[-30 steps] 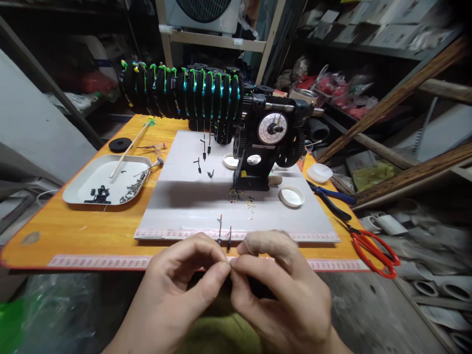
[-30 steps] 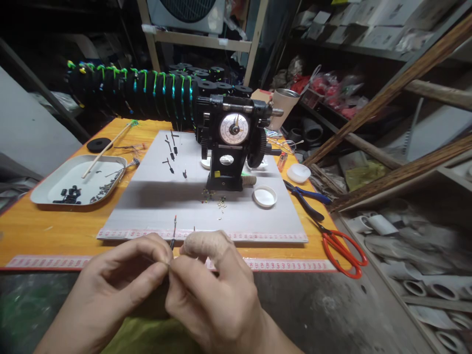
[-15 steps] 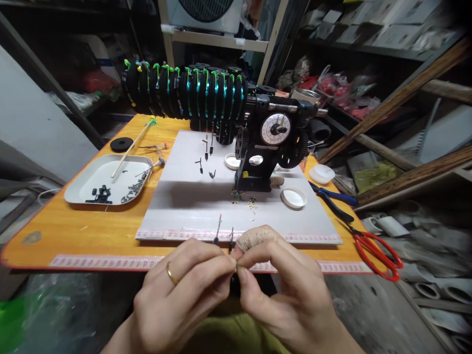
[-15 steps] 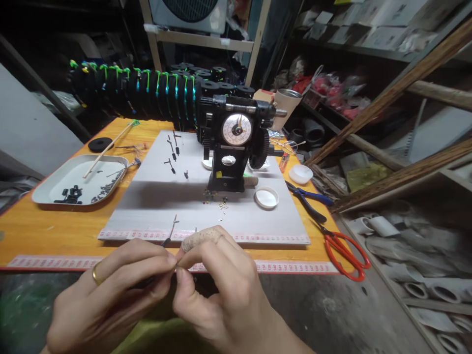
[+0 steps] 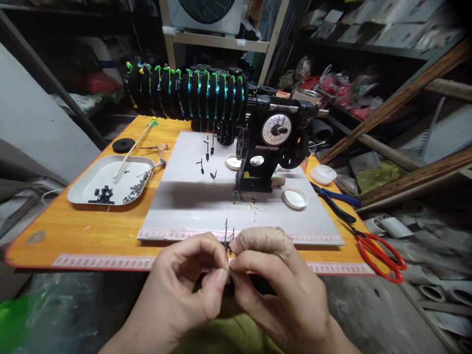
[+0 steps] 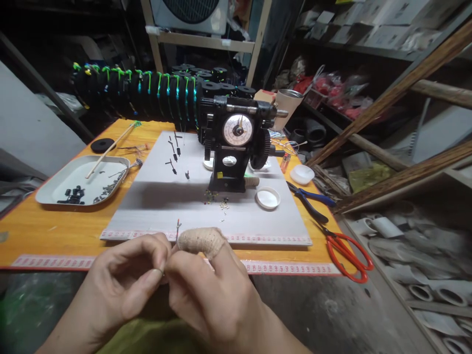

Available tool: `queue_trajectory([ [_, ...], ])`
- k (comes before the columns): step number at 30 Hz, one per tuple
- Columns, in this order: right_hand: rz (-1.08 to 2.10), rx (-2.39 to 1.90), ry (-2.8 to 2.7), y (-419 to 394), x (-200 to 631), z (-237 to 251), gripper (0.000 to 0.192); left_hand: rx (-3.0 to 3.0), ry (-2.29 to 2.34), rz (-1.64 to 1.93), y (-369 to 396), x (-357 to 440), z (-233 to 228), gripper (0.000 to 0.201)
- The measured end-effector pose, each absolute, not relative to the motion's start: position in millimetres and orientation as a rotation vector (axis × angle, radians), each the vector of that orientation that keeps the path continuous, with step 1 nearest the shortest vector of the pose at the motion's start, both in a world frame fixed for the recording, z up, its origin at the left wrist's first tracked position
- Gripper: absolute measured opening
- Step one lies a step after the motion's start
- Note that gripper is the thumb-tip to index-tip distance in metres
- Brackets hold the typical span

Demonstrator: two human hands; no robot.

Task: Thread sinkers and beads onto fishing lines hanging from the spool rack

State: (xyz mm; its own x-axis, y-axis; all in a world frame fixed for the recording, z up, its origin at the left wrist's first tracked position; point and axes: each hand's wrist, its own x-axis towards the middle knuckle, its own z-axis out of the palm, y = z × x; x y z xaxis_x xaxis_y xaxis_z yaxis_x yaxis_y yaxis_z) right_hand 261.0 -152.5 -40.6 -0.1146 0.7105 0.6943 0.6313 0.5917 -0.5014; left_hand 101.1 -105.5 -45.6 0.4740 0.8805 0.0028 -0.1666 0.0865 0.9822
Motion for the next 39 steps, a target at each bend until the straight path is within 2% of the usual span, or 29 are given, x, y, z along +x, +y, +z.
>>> queue_trajectory([
  [4, -0.017, -1.137, -1.722, -157, 255, -45, 0.026, 1.112, 0.825, 0.948, -111, 107, -40, 0.020],
  [8, 0.009, -1.229, -1.634, -162, 251, -44, 0.031, 1.076, 0.975, 1.016, -119, 113, -34, 0.018],
  [11, 0.025, -1.210, -1.567, -165, 250, -45, 0.029, 1.095, 0.991, 1.056, -121, 114, -34, 0.018],
  [15, 0.255, -1.233, -1.581, -166, 252, -46, 0.023, 1.118, 0.998, 1.067, -121, 114, -36, 0.017],
  [19, 0.357, -1.215, -1.550, -165, 253, -46, 0.022, 1.159, 0.976, 1.069, -122, 114, -39, 0.019],
  [26, 0.223, -1.261, -1.604, -166, 255, -45, 0.023, 1.468, 0.889, 1.114, -119, 105, -49, 0.018],
  [34, 0.343, -1.273, -1.542, -165, 259, -46, 0.016, 1.439, 0.894, 1.079, -115, 96, -51, 0.019],
  [39, 0.368, -1.269, -1.552, -166, 258, -45, 0.015, 1.857, 0.785, 1.073, -110, 96, -48, 0.025],
])
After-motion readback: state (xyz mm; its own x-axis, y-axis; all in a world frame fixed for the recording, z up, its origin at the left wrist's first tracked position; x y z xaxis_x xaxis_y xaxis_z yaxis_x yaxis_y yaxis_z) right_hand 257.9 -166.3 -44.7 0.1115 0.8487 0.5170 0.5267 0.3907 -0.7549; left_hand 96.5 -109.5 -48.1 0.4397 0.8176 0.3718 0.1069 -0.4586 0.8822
